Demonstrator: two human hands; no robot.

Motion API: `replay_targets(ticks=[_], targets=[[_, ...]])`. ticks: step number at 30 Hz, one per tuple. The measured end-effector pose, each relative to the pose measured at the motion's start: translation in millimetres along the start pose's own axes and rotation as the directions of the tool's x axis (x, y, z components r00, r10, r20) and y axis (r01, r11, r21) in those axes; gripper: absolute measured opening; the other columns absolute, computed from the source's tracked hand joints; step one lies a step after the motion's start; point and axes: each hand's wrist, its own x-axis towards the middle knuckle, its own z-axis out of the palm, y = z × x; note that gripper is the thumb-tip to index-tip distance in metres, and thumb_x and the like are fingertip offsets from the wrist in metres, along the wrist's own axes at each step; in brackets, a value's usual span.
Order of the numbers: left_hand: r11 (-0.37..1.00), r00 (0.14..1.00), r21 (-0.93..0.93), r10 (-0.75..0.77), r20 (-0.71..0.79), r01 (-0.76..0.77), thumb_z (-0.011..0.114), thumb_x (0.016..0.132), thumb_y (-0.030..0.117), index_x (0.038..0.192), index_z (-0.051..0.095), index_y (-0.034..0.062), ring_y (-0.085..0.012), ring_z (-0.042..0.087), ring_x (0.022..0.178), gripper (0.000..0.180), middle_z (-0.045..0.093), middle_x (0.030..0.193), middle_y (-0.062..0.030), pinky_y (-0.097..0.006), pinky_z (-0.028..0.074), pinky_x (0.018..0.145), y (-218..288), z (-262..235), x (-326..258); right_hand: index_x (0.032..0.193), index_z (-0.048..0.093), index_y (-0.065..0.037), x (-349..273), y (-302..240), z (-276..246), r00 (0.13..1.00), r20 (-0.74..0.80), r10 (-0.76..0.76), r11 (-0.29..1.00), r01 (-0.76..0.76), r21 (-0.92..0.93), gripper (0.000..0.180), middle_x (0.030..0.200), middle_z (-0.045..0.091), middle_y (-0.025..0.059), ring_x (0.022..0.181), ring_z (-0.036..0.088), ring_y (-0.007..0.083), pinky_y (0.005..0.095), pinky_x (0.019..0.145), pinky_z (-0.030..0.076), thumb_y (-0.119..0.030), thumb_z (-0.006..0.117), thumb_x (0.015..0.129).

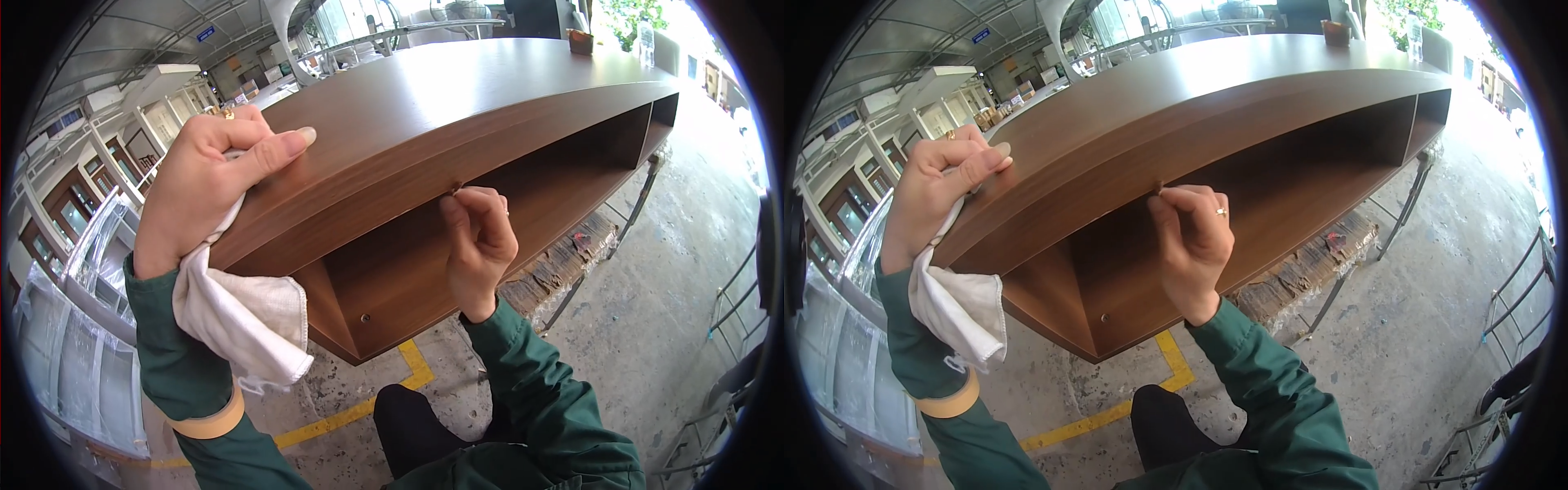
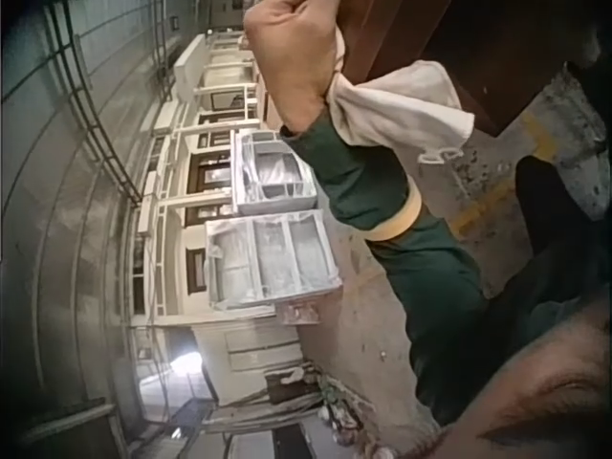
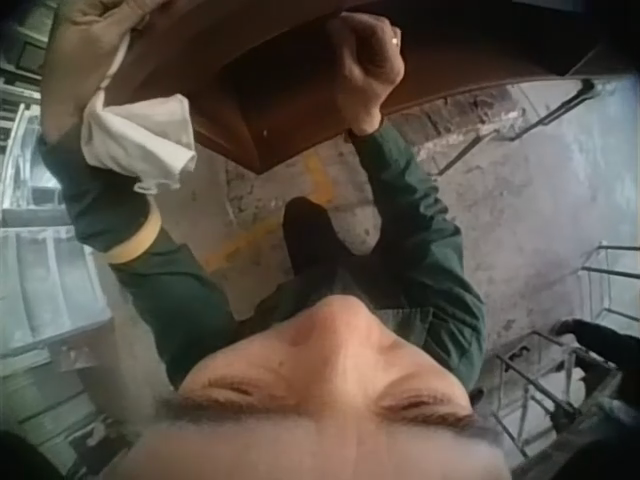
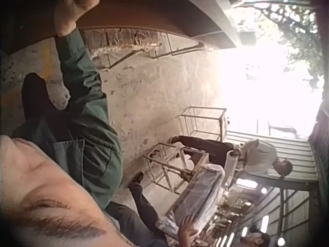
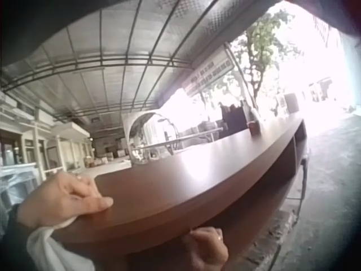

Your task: Applying touch-up material to the seams and edges of a wooden cabinet and wiping off the excess with a cloth.

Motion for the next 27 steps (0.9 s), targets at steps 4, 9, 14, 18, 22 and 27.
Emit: replay_targets(ticks=[4, 9, 14, 18, 22, 27], targets=[[1.0, 1.0, 0.006, 0.018, 0.002, -0.018, 0.07, 0.088, 0.024, 0.074, 0.068, -0.0048, -0.009, 0.044, 0.064, 0.032, 0.051, 0.066, -0.0013, -0.026, 0.036, 0.064, -0.3, -1.6, -0.2, 0.087, 0.064, -0.001, -14.9, -12.9, 11.2, 0.98, 0.175, -0.091, 0.996, 0.092, 0.002, 0.015, 0.082, 0.062, 0.0052, 0.077, 0.052, 0.017, 0.0267, 0.07, 0.04, 0.008, 0.07, 0.077], [0.997, 1.0, 0.074, 0.018, -0.004, -0.018, 0.07, 0.088, 0.027, 0.074, 0.068, -0.0048, -0.0089, 0.044, 0.063, 0.035, 0.05, 0.066, -0.0011, -0.026, 0.036, 0.062, -2.8, -2.4, -1.5, 0.086, 0.065, -0.002, -27.8, -24.7, 17.6, 0.964, 0.24, -0.113, 0.993, 0.113, 0.017, 0.016, 0.081, 0.063, 0.0068, 0.078, 0.054, 0.0202, 0.0309, 0.071, 0.042, 0.008, 0.07, 0.074], [0.999, 1.0, 0.051, 0.012, -0.001, -0.011, 0.07, 0.088, 0.031, 0.073, 0.068, -0.0046, -0.0092, 0.044, 0.063, 0.038, 0.049, 0.066, -0.0015, -0.026, 0.036, 0.061, -1.9, -0.1, -0.6, 0.085, 0.064, -0.003, -15.7, -10.4, 14.2, 1.0, 0.008, 0.012, 1.0, -0.012, 0.024, 0.016, 0.084, 0.064, 0.0076, 0.077, 0.054, 0.021, 0.0316, 0.07, 0.042, 0.01, 0.068, 0.076], [0.998, 0.999, 0.055, 0.039, 0.003, -0.039, 0.07, 0.088, 0.033, 0.073, 0.068, -0.0042, -0.0099, 0.045, 0.062, 0.04, 0.048, 0.064, -0.0014, -0.027, 0.037, 0.06, -3.3, -0.1, 0.2, 0.085, 0.065, -0.004, -21.7, -20.8, 23.6, 0.991, 0.102, -0.09, 0.996, 0.09, 0.01, 0.016, 0.081, 0.064, 0.0057, 0.076, 0.054, 0.0212, 0.0315, 0.068, 0.041, 0.007, 0.07, 0.075], [0.994, 0.999, 0.107, 0.033, 0.02, -0.035, 0.069, 0.088, 0.033, 0.073, 0.069, -0.0036, -0.0104, 0.046, 0.063, 0.04, 0.05, 0.065, -0.002, -0.027, 0.038, 0.06, -3.1, -3.3, 0.5, 0.085, 0.065, -0.001, -40.5, -39.1, 32.6, 0.954, 0.293, -0.07, 0.997, 0.061, 0.039, 0.014, 0.081, 0.064, 0.0073, 0.079, 0.055, 0.0207, 0.0304, 0.07, 0.043, 0.006, 0.071, 0.075], [0.997, 0.999, 0.057, 0.042, 0.0, -0.042, 0.069, 0.088, 0.036, 0.074, 0.07, -0.0016, -0.0116, 0.05, 0.064, 0.04, 0.054, 0.067, -0.0032, -0.027, 0.041, 0.062, -5.8, -0.2, -1.6, 0.085, 0.064, -0.003, -30.9, -24.6, 21.5, 0.997, 0.064, -0.053, 0.998, 0.051, 0.036, 0.016, 0.082, 0.064, 0.0065, 0.078, 0.055, 0.0202, 0.0312, 0.07, 0.042, 0.009, 0.068, 0.076]])
